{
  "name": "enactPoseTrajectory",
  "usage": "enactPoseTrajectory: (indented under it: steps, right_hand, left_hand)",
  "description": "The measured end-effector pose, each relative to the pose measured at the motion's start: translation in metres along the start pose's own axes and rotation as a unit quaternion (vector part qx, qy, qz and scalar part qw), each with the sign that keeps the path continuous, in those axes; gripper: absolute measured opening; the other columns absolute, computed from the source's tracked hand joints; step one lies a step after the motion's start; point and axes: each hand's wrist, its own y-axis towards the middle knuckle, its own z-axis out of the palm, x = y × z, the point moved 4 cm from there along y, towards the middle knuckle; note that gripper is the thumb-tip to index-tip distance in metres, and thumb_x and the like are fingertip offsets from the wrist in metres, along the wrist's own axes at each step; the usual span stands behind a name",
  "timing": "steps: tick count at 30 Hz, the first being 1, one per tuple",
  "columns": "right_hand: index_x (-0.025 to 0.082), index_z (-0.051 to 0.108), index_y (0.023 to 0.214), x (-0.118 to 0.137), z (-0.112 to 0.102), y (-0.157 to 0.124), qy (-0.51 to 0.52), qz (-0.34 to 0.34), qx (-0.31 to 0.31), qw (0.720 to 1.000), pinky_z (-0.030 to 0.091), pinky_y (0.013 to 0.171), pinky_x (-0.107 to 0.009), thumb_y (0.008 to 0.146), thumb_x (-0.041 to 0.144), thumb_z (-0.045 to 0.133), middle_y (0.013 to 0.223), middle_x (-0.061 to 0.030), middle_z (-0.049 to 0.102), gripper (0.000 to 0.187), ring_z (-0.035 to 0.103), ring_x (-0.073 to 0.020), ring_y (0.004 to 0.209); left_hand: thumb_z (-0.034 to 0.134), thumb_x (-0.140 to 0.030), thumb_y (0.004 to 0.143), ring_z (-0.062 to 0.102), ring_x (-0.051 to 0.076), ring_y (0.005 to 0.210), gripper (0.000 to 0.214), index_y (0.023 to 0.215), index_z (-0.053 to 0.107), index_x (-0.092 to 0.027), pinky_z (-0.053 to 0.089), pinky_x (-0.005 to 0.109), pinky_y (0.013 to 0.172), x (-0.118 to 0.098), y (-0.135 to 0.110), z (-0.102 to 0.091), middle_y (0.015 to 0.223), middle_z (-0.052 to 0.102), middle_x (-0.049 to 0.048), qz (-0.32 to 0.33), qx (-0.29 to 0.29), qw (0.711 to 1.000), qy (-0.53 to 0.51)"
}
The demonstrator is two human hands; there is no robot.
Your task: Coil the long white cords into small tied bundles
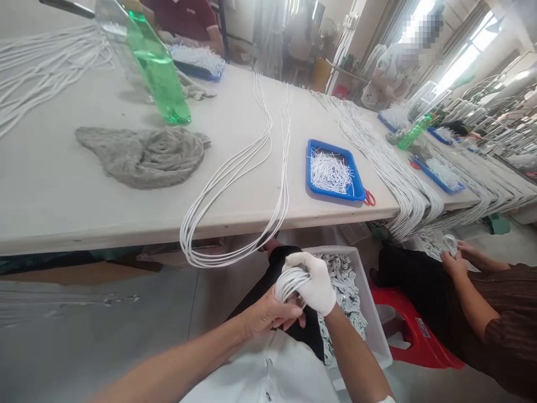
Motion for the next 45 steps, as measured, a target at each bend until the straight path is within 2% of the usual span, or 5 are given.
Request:
enactPoseTrajectory:
  steps: [18,23,25,33,45]
  right_hand:
    - [0.019,0.063,0.090,0.007,-0.019,-0.001,-0.076,0.003,-0.060,0.995,0.051,0.071,-0.024,0.063,0.009,0.055,0.086,0.0002,0.069,0.030,0.064,-0.0153,0.077]
    - [0.020,0.063,0.088,0.004,-0.022,-0.002,-0.102,-0.010,-0.088,0.991,0.052,0.072,-0.026,0.064,0.010,0.053,0.085,-0.0006,0.069,0.028,0.065,-0.0165,0.078]
    - [0.020,0.063,0.090,0.003,-0.018,-0.001,-0.108,-0.031,-0.080,0.991,0.052,0.073,-0.026,0.065,0.010,0.054,0.088,-0.0011,0.069,0.029,0.065,-0.0172,0.081]
    - [0.020,0.063,0.100,-0.020,-0.002,0.013,-0.155,-0.075,-0.067,0.983,0.055,0.071,-0.029,0.068,0.015,0.059,0.085,-0.0017,0.071,0.033,0.068,-0.0179,0.076]
    - [0.020,0.059,0.110,-0.034,0.011,0.011,-0.096,-0.010,0.023,0.995,0.052,0.074,-0.026,0.064,0.006,0.046,0.089,-0.0002,0.068,0.050,0.064,-0.0144,0.078]
  left_hand:
    - [0.072,-0.032,0.065,0.045,0.011,0.056,0.030,0.085,0.056,-0.017,0.038,0.026,0.057,-0.038,0.005,-0.003,0.062,0.051,-0.0031,0.025,-0.043,0.987,0.155]
    - [0.066,-0.021,0.068,0.045,0.029,0.119,0.028,0.093,0.056,-0.017,0.032,0.045,0.101,-0.072,-0.004,-0.007,0.122,0.055,0.0115,0.250,-0.223,0.758,0.560]
    - [0.059,-0.017,0.071,0.046,0.029,0.119,0.018,0.087,0.054,-0.017,0.034,0.045,0.100,-0.069,-0.002,-0.009,0.128,0.052,0.0135,0.258,-0.232,0.723,0.598]
    - [0.044,-0.017,0.073,0.059,0.016,0.052,0.015,0.082,0.056,-0.015,0.039,0.024,0.044,-0.016,0.025,-0.027,0.065,0.060,0.0025,-0.040,-0.098,0.961,0.256]
    - [0.061,-0.012,0.062,0.064,0.022,0.071,0.017,0.078,0.065,-0.009,0.043,0.028,0.057,-0.011,0.002,-0.007,0.076,0.064,0.0083,-0.108,0.009,0.993,-0.037]
